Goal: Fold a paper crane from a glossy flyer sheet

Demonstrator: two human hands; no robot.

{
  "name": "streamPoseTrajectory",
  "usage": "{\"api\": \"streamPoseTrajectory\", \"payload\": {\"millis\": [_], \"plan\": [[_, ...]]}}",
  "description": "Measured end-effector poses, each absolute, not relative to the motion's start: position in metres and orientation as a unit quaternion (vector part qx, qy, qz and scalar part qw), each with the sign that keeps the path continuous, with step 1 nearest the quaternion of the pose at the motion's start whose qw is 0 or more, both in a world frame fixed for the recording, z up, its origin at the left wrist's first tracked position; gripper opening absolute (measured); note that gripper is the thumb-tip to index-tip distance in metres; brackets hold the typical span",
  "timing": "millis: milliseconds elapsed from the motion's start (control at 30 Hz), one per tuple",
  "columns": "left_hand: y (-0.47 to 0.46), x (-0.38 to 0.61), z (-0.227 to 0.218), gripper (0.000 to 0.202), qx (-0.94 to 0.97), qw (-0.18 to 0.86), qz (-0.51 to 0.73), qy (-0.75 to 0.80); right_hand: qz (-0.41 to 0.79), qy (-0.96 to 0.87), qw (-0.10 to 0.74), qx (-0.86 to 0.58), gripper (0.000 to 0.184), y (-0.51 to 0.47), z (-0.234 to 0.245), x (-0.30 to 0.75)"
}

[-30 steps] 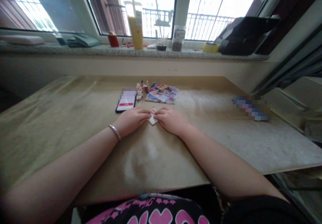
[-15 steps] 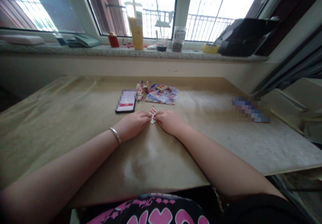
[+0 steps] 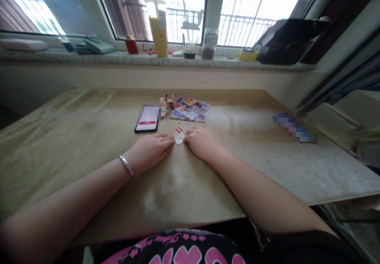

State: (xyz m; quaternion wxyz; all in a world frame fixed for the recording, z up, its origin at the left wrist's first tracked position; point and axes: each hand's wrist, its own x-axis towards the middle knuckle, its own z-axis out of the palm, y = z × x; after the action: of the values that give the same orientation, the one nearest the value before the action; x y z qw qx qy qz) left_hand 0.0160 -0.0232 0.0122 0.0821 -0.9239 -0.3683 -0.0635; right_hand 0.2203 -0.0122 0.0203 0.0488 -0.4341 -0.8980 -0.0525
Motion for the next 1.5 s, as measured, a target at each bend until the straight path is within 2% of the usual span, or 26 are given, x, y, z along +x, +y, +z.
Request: {"api": "streamPoseTrajectory", "payload": {"millis": [333,567,800,1300,1500], "plan": [[-0.025,0.014,0.019,0.039,-0.943,0.087,-0.029,-0.319,-0.045,-0.900,0.077,-0.427,0.028,-0.013,0.016,0.221],[-0.020,0.012,0.014,0.038,-0.941,0.084,-0.041,-0.324,-0.022,-0.918,0.119,-0.378,0.035,-0.012,0.007,0.214],[-0.011,0.006,0.012,0.043,-0.950,0.059,-0.055,-0.303,-0.020,-0.897,0.111,-0.427,0.045,-0.001,0.000,0.210],[-0.014,0.016,0.007,0.041,-0.921,0.026,-0.092,-0.378,-0.005,-0.885,0.127,-0.448,0.046,0.016,-0.014,0.213],[-0.017,0.019,0.011,0.039,-0.916,0.054,-0.084,-0.388,-0.010,-0.889,0.141,-0.435,0.045,0.015,-0.013,0.213]]}}
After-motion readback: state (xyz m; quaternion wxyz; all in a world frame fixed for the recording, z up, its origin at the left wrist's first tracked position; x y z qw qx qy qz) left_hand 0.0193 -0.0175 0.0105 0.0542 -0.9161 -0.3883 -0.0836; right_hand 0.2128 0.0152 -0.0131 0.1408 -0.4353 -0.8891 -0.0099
